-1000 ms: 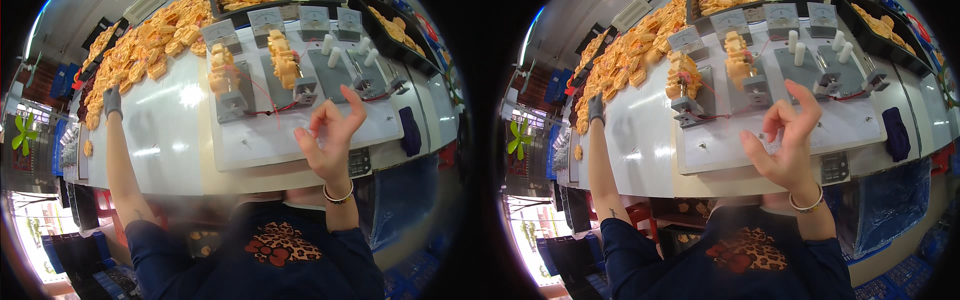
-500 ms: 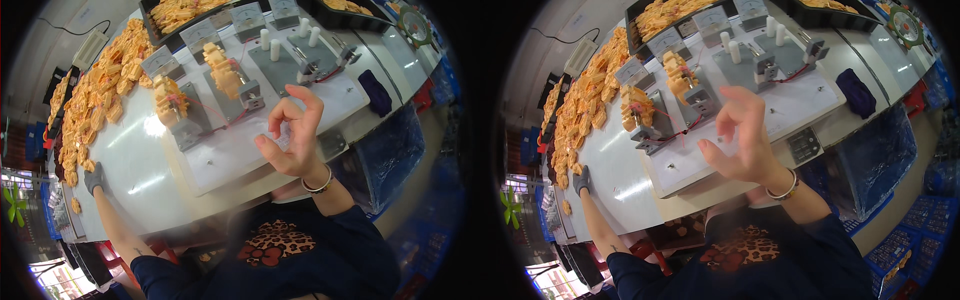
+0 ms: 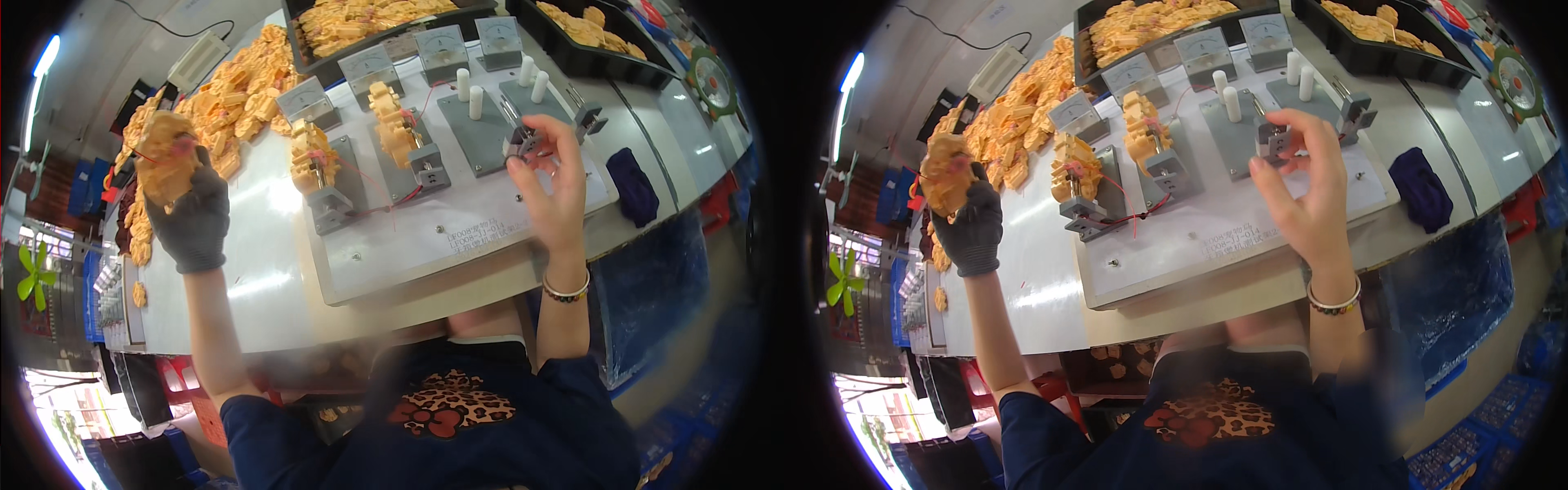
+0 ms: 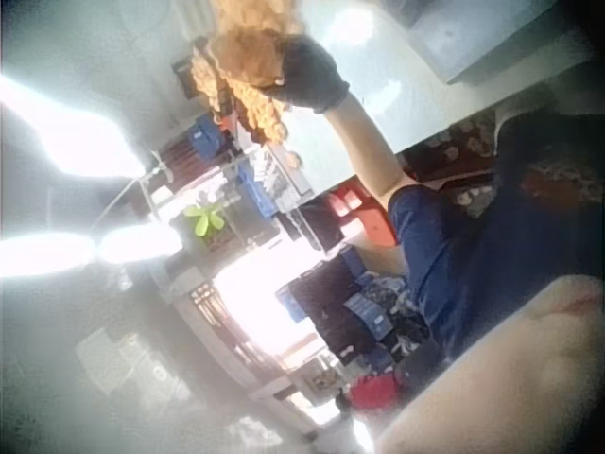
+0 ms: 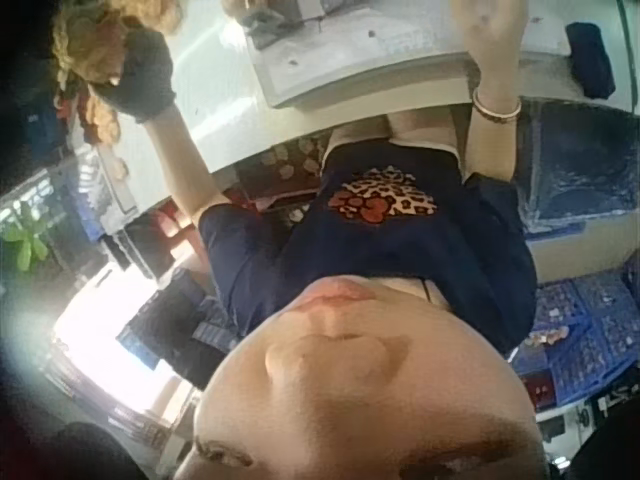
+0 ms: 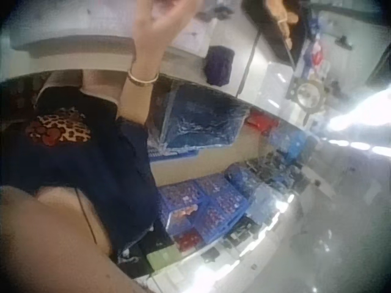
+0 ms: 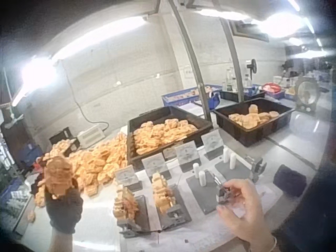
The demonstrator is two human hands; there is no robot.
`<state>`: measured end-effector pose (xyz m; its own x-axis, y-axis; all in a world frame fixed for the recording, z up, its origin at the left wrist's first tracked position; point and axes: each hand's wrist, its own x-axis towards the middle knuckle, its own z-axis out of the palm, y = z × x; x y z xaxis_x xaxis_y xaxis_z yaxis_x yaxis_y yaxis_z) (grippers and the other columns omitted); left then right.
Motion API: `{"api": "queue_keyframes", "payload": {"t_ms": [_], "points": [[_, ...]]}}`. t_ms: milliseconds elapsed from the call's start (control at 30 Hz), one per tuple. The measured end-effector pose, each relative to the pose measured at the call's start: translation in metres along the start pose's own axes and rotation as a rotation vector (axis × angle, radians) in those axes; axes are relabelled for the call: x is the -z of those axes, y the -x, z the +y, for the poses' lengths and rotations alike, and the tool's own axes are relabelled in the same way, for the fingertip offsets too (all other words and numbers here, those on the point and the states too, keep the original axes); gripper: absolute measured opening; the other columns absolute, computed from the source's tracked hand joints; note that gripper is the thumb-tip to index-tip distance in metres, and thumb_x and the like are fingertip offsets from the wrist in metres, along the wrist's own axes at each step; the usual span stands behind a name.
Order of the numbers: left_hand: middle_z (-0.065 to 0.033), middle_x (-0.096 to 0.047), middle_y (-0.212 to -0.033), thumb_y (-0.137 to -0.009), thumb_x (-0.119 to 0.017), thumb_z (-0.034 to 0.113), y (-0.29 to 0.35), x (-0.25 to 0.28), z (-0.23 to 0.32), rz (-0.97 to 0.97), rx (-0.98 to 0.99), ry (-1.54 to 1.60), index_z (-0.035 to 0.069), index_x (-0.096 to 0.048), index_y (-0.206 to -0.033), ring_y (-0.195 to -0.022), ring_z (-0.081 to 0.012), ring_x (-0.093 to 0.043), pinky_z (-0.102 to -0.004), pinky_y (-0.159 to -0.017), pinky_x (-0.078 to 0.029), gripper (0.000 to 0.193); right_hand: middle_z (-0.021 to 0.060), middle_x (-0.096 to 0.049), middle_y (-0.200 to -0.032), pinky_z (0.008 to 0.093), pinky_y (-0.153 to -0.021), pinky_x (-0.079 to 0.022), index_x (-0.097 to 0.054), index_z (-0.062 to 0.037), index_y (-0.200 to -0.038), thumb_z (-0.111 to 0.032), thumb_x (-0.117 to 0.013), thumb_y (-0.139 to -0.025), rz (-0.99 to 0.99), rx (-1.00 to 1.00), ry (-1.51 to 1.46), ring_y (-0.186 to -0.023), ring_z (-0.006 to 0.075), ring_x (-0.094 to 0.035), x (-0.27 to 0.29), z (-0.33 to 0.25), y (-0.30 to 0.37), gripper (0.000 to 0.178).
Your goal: The person assembles plastic gears into a toy housing by hand using an assembly jig, then tests the assembled toy gearbox components.
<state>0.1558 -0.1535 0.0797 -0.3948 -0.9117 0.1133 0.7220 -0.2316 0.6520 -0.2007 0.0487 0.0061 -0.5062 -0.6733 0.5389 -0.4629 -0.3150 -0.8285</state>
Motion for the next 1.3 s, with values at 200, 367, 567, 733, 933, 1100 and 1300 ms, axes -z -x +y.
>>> {"api": "queue_keyframes", "payload": {"t_ms": [200,367,567,733,933,1100,1300], "points": [[-0.0126,-0.055,-0.121,-0.07,-0.074,0.023,0.023,-0.045,-0.052,-0.282,0.138,0.344,0.007,-0.039,-0.141,-0.116,-0.0268,-0.05,-0.0444,-0.103,-0.039,0.08,0.0062,-0.055,-0.1,0.027,-0.068,-0.046,-0.057,-0.0068,-0.112,-0.01,-0.072,-0.069,-0.04,0.071,-0.055,-0.084,0.0173,-0.054,-0.003,0.003,0.006,0.045],[-0.0161,-0.051,-0.124,-0.07,-0.074,0.019,0.029,-0.07,-0.063,-0.315,0.094,-0.03,0.001,-0.034,-0.14,-0.114,-0.0289,-0.05,-0.0494,-0.104,-0.037,0.083,0.0069,-0.053,-0.093,0.0272,-0.062,-0.042,-0.054,-0.0041,-0.1,-0.01,-0.068,-0.063,-0.082,0.224,-0.091,-0.073,0.0175,-0.048,0.005,0.003,0.005,0.04],[-0.0135,-0.055,-0.122,-0.072,-0.072,0.014,0.017,-0.095,-0.085,-0.347,0.193,-0.026,0.0,-0.044,-0.13,-0.113,-0.0306,-0.055,-0.0502,-0.108,-0.037,0.067,0.0076,-0.052,-0.087,0.028,-0.058,-0.041,-0.053,-0.0032,-0.097,-0.008,-0.065,-0.058,-0.053,0.26,-0.056,-0.069,0.0193,-0.047,0.004,0.007,0.007,0.041],[-0.0116,-0.056,-0.121,-0.077,-0.067,0.009,0.002,-0.117,-0.101,-0.366,0.218,-0.175,-0.001,-0.048,-0.126,-0.117,-0.0296,-0.054,-0.0462,-0.107,-0.038,0.053,0.0075,-0.052,-0.087,0.0285,-0.058,-0.041,-0.052,-0.0034,-0.097,-0.01,-0.066,-0.058,-0.061,0.211,-0.051,-0.067,0.0192,-0.047,0.008,0.001,0.009,0.042],[-0.0152,-0.057,-0.119,-0.08,-0.069,0.021,-0.07,-0.145,-0.124,-0.541,0.056,-0.664,0.0,-0.042,-0.127,-0.116,-0.031,-0.056,-0.0446,-0.104,-0.042,0.059,0.0065,-0.053,-0.077,0.0277,-0.055,-0.042,-0.054,-0.0037,-0.101,-0.014,-0.069,-0.059,-0.072,0.128,-0.165,-0.061,0.0171,-0.05,0.0,0.003,0.01,0.045],[-0.0183,-0.058,-0.114,-0.069,-0.083,0.025,-0.134,-0.181,-0.185,-0.717,-0.203,-1.263,0.001,-0.032,-0.132,-0.106,-0.0271,-0.058,-0.0325,-0.091,-0.048,0.085,0.0062,-0.053,-0.083,0.0256,-0.059,-0.042,-0.051,-0.0019,-0.101,-0.012,-0.066,-0.06,-0.127,0.113,-0.136,-0.066,0.0138,-0.049,0.009,0.002,0.009,0.045],[-0.0125,-0.052,-0.12,-0.07,-0.082,0.01,-0.137,-0.164,-0.195,-0.685,-0.075,-1.422,0.008,-0.029,-0.125,-0.101,-0.0217,-0.061,-0.0348,-0.089,-0.053,0.076,0.0083,-0.057,-0.087,0.0295,-0.062,-0.047,-0.052,-0.0061,-0.103,-0.015,-0.069,-0.062,-0.137,0.166,-0.146,-0.069,0.021,-0.054,0.007,0.003,0.009,0.045]]}}
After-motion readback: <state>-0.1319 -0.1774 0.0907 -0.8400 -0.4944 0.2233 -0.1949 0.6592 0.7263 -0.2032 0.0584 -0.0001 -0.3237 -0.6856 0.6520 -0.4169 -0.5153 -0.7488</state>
